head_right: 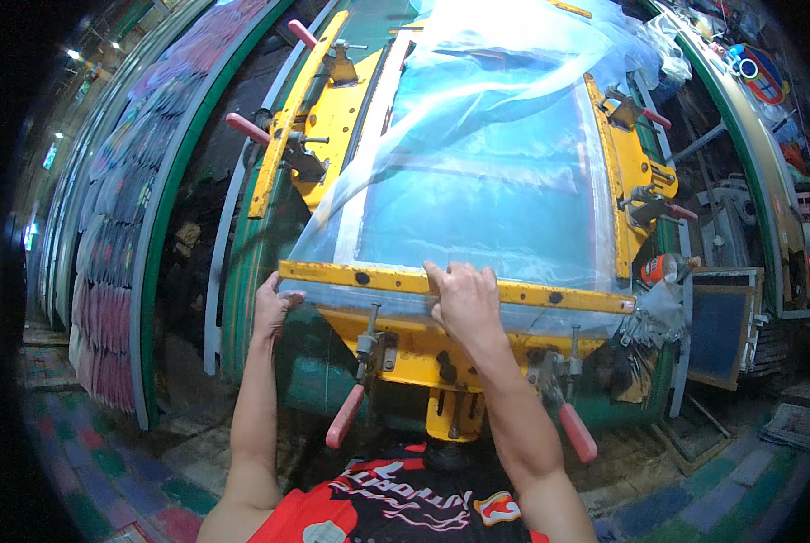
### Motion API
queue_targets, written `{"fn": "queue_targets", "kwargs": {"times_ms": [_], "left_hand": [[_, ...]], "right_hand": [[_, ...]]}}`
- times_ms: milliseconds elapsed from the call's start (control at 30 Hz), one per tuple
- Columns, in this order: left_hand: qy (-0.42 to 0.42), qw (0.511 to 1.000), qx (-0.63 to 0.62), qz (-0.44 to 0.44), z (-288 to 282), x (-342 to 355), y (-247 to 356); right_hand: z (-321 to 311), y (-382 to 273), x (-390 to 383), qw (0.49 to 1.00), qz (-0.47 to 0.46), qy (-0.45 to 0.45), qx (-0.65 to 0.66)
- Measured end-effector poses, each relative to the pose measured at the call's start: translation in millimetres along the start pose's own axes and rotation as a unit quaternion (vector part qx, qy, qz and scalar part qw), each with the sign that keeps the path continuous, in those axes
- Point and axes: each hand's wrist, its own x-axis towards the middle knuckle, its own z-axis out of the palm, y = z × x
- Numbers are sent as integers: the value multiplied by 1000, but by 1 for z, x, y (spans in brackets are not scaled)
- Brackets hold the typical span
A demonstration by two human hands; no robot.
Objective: The person unfolds a white mesh screen and stretches it over a yellow screen-printing frame. They then use clamps to secure the mesh to the frame edges, adjusting tension and alignment throughout.
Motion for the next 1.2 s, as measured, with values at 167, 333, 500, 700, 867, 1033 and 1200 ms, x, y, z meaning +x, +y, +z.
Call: {"fn": "queue_targets", "kwargs": {"times_ms": [167,333,500,700,867,1033,1200], "left_hand": [[-4,998,-53,-21,0,1,-2],[1,999,-41,-30,0,2,0],[9,999,-14,-30,2,1,3],[-1,1000,-14,-24,0,2,-3],[13,999,9,-28,2,-3,7],[111,977,178,27,5,-49,95],[93,906,59,409,39,-180,197]], "right_hand": [[14,6,-15,1000,2,-11,0],[16,14,-26,999,10,-31,-10],[15,18,-32,998,20,-54,-9],[17,16,-36,998,24,-66,-2],[17,13,-37,997,28,-64,14],[17,14,-35,995,42,-87,32],[24,17,-34,997,37,-58,19]]}}
